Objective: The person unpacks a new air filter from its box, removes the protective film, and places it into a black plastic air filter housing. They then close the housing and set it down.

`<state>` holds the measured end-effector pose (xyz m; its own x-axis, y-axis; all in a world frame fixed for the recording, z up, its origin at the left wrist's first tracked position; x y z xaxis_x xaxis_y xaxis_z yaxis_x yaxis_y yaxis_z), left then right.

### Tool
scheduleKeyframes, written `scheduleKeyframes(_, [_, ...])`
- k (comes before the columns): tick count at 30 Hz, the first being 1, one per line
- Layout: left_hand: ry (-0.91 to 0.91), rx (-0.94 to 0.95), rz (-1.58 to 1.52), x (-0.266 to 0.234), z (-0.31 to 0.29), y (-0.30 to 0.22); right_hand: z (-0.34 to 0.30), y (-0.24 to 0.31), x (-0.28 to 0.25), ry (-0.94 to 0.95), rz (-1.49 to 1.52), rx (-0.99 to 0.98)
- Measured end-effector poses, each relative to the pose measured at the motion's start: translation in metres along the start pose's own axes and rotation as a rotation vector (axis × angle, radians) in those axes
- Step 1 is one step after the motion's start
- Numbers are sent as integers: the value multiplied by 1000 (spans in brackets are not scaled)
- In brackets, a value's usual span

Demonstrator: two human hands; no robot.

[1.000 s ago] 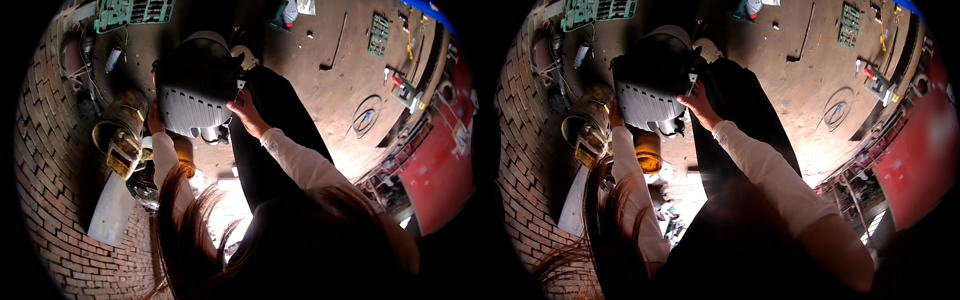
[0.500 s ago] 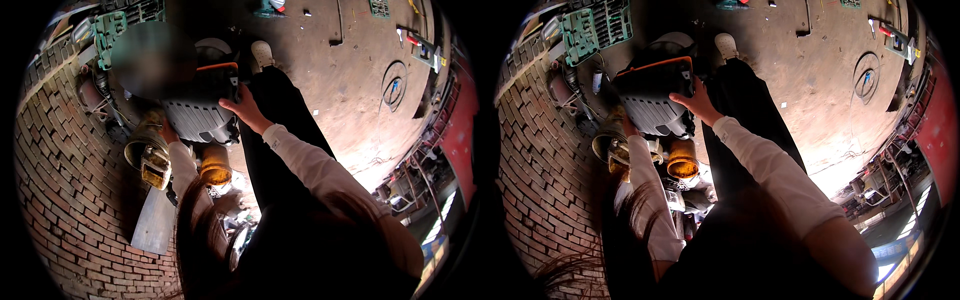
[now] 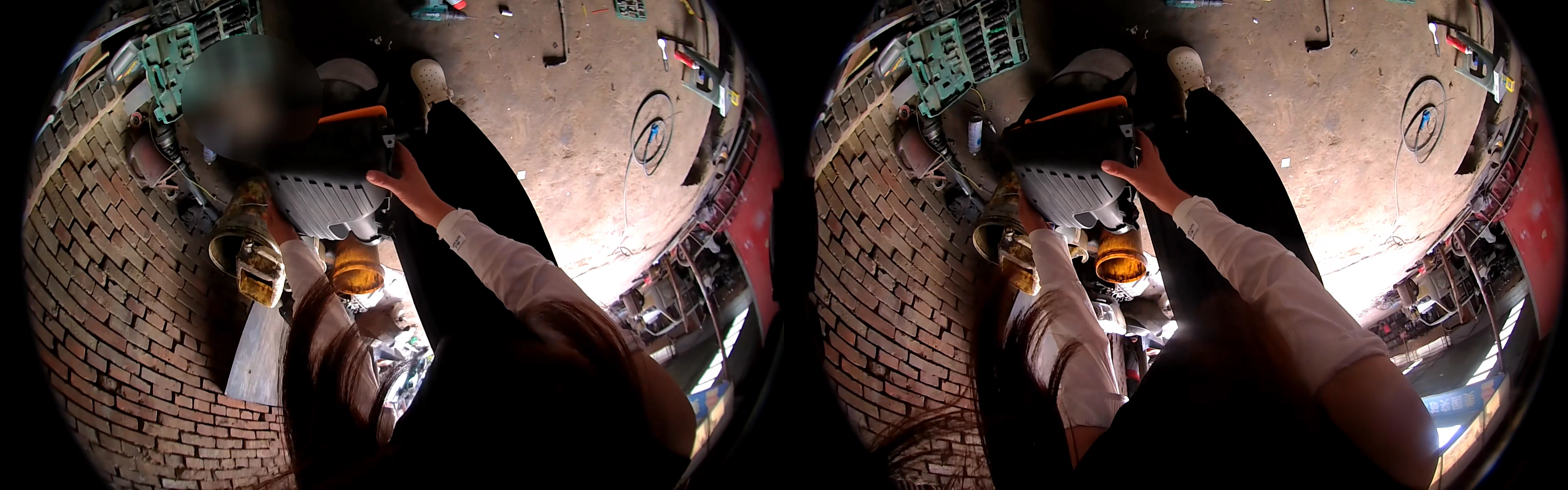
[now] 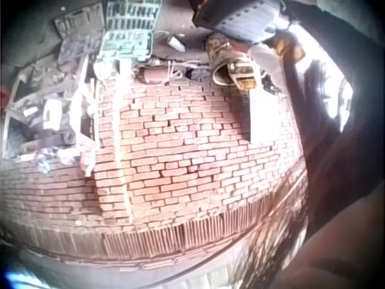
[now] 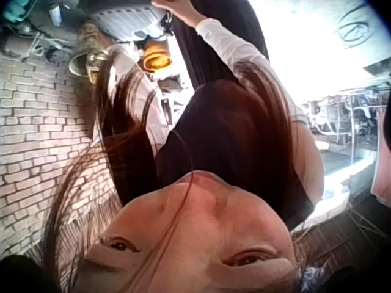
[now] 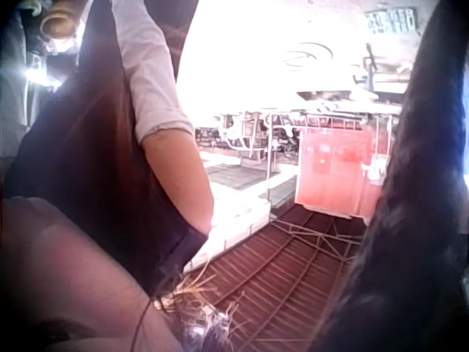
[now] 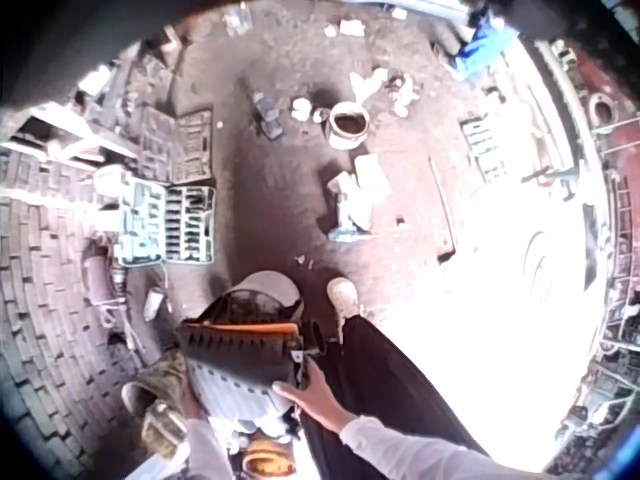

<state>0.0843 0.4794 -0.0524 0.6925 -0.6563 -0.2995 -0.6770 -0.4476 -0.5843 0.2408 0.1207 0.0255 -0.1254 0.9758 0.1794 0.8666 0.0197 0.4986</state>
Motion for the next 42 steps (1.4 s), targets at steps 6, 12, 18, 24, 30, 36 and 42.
scheduleKeyframes(6, [39,-66,-85,22,-24,-7,0,10,1,52,52,-21])
scheduleKeyframes(12, [18,-133,-221,50,-63,-24,-1,14,-3,50,-20,3])
scheduleKeyframes(18, [34,-31,-188,3,-33,9,0,9,7,94,-12,36])
scheduleKeyframes(24, [34,120,2,8,-35,-8,-5,21,6,99,89,79])
scheduleKeyframes(30, [-47,89,-128,0,-63,0,-11,29,11,127,-90,107])
scheduleKeyframes(36, [-64,22,-112,-13,-66,41,8,13,-14,37,-187,169])
scheduleKeyframes(42, [31,-16,-262,-1,-95,52,14,20,-8,-9,19,26])
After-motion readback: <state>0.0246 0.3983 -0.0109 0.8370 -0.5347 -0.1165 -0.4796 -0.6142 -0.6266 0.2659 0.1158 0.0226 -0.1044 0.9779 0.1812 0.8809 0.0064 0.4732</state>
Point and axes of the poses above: each hand's wrist, its own z-axis towards the middle knuckle, its own x-axis out of the palm, y = z × x, the point moved 10 cm from there along z, towards the middle knuckle, and after that the axes turned 2 degrees about -z, right-handed, at the moved point
